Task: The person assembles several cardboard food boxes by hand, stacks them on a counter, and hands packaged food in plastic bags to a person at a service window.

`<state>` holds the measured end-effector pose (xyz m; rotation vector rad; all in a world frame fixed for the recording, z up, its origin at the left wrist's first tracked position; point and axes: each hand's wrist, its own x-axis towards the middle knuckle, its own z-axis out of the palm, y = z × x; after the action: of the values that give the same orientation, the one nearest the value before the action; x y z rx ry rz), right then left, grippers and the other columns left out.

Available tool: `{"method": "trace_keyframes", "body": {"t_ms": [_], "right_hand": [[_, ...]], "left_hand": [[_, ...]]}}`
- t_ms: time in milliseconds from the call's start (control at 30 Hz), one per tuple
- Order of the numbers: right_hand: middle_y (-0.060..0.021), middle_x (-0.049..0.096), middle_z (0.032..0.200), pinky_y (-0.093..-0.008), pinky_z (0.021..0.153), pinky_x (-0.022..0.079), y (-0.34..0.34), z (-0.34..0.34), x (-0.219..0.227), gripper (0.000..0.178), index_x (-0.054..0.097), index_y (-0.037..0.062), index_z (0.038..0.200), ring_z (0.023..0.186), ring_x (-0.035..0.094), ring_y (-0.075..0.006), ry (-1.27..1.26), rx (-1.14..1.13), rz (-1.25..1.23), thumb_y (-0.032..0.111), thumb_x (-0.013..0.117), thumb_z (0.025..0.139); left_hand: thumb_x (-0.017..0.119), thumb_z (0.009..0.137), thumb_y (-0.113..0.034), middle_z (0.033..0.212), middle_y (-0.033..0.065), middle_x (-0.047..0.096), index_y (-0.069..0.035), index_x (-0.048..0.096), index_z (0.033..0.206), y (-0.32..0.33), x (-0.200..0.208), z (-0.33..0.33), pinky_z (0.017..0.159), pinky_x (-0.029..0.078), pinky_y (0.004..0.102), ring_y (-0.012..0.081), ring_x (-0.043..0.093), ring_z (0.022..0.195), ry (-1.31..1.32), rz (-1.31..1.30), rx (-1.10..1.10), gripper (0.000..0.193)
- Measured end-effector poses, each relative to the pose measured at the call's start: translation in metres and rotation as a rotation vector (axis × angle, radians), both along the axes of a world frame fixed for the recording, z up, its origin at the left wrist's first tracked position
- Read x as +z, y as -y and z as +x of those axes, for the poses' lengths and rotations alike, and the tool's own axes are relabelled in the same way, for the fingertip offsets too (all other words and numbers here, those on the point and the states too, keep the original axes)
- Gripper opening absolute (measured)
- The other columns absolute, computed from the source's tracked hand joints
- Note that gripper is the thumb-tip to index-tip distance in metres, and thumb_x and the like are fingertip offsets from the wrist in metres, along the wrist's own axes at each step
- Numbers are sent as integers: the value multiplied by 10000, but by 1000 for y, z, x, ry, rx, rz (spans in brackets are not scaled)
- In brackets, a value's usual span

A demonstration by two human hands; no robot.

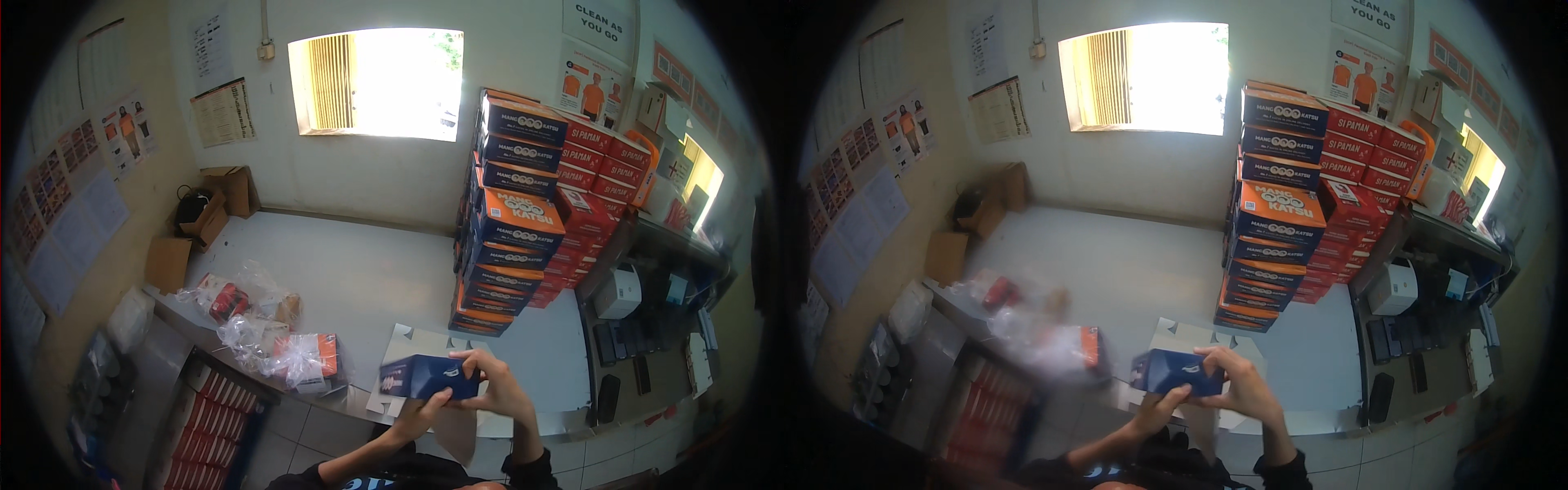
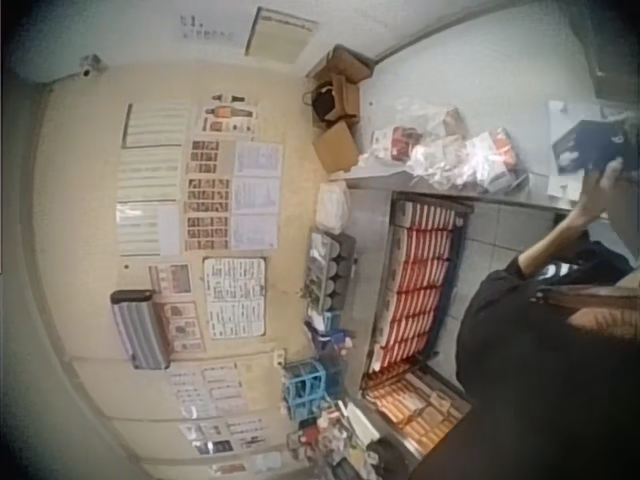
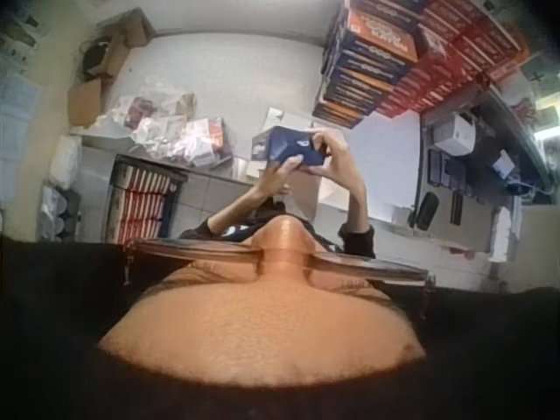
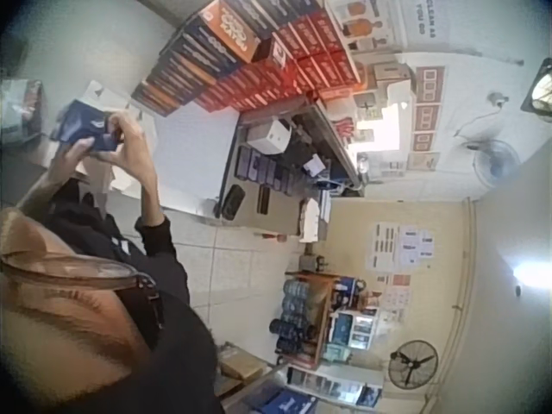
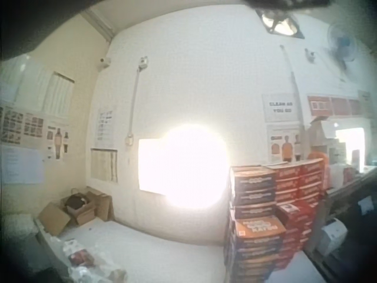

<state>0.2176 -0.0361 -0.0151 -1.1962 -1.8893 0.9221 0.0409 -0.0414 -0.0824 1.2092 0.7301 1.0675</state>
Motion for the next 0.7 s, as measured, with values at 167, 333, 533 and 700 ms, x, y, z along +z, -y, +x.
{"method": "trace_keyframes", "body": {"t_ms": [167, 333, 533, 700], "right_hand": [[-116, 566, 1148, -373, 870, 478, 15, 58, 9, 318, 589, 63, 740, 1046, 563, -254, -6, 100, 73, 152, 850, 582], [-191, 502, 1286, -445, 936, 448, 2, 17, 1, 348, 704, 58, 833, 1218, 464, -339, -254, 706, 56, 319, 827, 640], [-229, 276, 1461, -436, 1061, 289, 36, 31, -10, 604, 389, 20, 1373, 1329, 333, -318, -517, 135, -104, 348, 566, 898], [-116, 464, 1373, -323, 842, 505, 31, 1, 3, 659, 536, 135, 1280, 1065, 587, -255, 268, 16, 483, -118, 562, 672]], "left_hand": [[584, 896, -239, 1084, 151, 590, -19, 534, 1098, -5, 68, -71, 924, 415, 383, 255, 549, 1072, -222, 417, -849, 303], [780, 606, -436, 1343, 217, 368, -38, 295, 1369, -26, 62, -55, 988, 362, 409, 316, 400, 1255, -149, 562, -721, 987], [758, 557, -362, 1329, 221, 249, -160, 304, 1370, -33, 56, -61, 993, 351, 482, 397, 282, 1280, 161, -10, -630, 953], [839, 502, -324, 1192, 192, 281, -197, 364, 1297, -38, 59, -61, 994, 371, 470, 416, 371, 1152, -596, 706, -252, 935]]}}
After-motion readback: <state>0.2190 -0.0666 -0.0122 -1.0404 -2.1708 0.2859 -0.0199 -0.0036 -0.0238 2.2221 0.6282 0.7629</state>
